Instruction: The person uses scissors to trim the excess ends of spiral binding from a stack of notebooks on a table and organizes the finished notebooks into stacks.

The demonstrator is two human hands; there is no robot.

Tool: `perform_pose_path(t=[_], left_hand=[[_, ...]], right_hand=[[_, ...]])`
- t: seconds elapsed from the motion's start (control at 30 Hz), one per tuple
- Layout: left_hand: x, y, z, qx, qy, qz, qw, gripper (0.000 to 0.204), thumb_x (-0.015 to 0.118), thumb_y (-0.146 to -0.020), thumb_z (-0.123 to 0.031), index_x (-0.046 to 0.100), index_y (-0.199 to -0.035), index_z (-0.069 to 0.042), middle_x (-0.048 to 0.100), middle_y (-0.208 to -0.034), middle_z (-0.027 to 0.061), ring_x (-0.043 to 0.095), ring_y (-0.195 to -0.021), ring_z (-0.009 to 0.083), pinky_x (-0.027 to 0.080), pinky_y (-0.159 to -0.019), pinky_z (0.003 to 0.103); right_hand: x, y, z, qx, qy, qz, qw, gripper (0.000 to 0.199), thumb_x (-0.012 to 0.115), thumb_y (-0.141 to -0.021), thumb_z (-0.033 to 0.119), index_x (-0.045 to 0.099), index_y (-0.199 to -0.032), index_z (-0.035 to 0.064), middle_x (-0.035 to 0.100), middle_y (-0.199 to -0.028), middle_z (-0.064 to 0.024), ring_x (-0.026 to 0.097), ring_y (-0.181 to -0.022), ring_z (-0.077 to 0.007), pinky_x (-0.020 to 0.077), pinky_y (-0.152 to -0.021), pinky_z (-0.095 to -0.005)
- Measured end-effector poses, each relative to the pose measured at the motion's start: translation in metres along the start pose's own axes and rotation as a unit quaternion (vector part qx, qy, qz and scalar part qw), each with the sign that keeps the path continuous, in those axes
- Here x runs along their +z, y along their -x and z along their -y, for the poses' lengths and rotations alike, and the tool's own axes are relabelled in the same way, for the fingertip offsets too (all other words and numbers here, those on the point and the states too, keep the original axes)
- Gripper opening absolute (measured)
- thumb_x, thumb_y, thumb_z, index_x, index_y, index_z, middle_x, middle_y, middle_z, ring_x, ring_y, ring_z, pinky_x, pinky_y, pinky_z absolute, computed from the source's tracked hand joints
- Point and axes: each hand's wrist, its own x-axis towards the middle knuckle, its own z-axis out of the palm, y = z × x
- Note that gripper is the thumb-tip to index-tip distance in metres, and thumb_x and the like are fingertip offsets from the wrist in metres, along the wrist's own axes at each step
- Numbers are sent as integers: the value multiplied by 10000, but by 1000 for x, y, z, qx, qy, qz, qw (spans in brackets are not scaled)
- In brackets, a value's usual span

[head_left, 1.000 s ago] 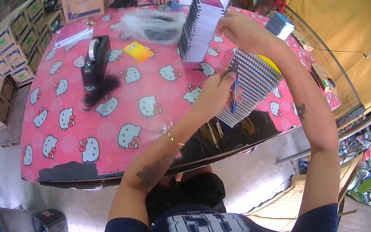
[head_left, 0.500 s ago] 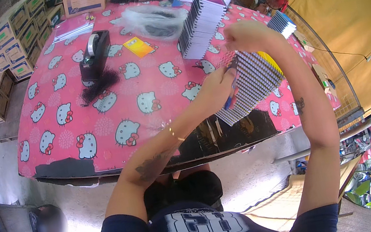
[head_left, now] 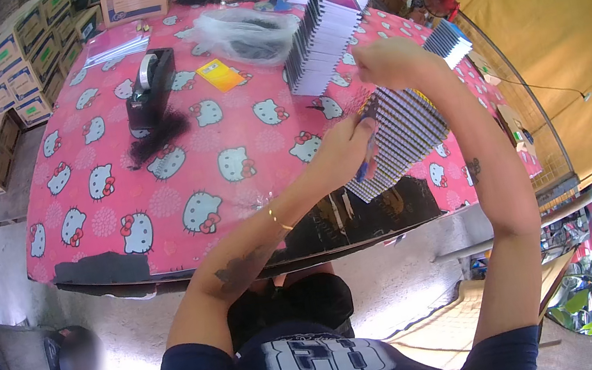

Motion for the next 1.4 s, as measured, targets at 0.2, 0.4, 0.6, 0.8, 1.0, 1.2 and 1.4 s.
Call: perform_pose_path(t=[0.2, 0.4, 0.6, 0.8, 1.0, 1.2, 1.4], left_hand=[[3, 1, -4, -17, 21, -61, 998, 324, 395, -1002, -258, 499, -1006, 50, 579, -743, 105, 623, -565, 189, 479, -462, 326], [4, -2, -9, -1, 27, -24, 999, 316, 394, -1003, -262, 496, -1000, 37, 560, -719, 93, 614, -555, 187, 469, -457, 328], [0, 9, 10, -27, 15, -14, 999, 320, 385, -1031, -301, 466, -1132, -9, 600, -823, 84, 653, -637, 172, 511, -483, 294], [-1, -1, 12, -13, 3, -78, 997, 354, 399, -1007, -286, 510, -978, 49, 604, -759, 101, 623, -560, 184, 466, -453, 322], [-3, 6, 8, -26, -2, 1, 1000, 312, 397, -1032, -298, 470, -1099, -2, 616, -824, 95, 662, -646, 190, 534, -492, 312], [-3, 9, 17, -36, 5, -39, 999, 309, 402, -1027, -289, 473, -1092, 4, 618, -821, 86, 662, -644, 186, 523, -475, 305], [4, 5, 12, -19, 26, -64, 997, 337, 396, -1007, -269, 505, -945, 44, 606, -742, 109, 626, -556, 190, 474, -451, 328]], right_hand=[[1, -7, 17, 30, 52, 48, 997, 198, 586, -809, 196, 702, -809, 35, 676, -793, -172, 652, -749, -370, 508, -700, -472], [0, -4, 7, -45, 38, 81, 995, 200, 597, -802, 211, 695, -811, 37, 678, -799, -169, 655, -771, -376, 505, -702, -474], [10, -7, 13, -26, 37, 7, 999, 236, 611, -788, 217, 724, -875, 29, 705, -866, -185, 691, -805, -344, 540, -717, -445], [-1, -7, 18, -60, 25, 107, 992, 237, 617, -777, 222, 724, -791, 11, 687, -794, -208, 686, -782, -353, 532, -711, -450], [14, -10, 11, -31, 69, 98, 992, 234, 569, -842, 227, 656, -860, 10, 666, -806, -196, 650, -797, -374, 488, -747, -491], [14, -11, 25, -49, 50, 46, 996, 229, 579, -822, 223, 665, -826, 10, 669, -781, -195, 656, -733, -383, 510, -677, -479], [10, -12, 27, -43, 70, 137, 987, 255, 692, -790, 254, 732, -893, 24, 714, -893, -185, 699, -875, -334, 547, -750, -447]])
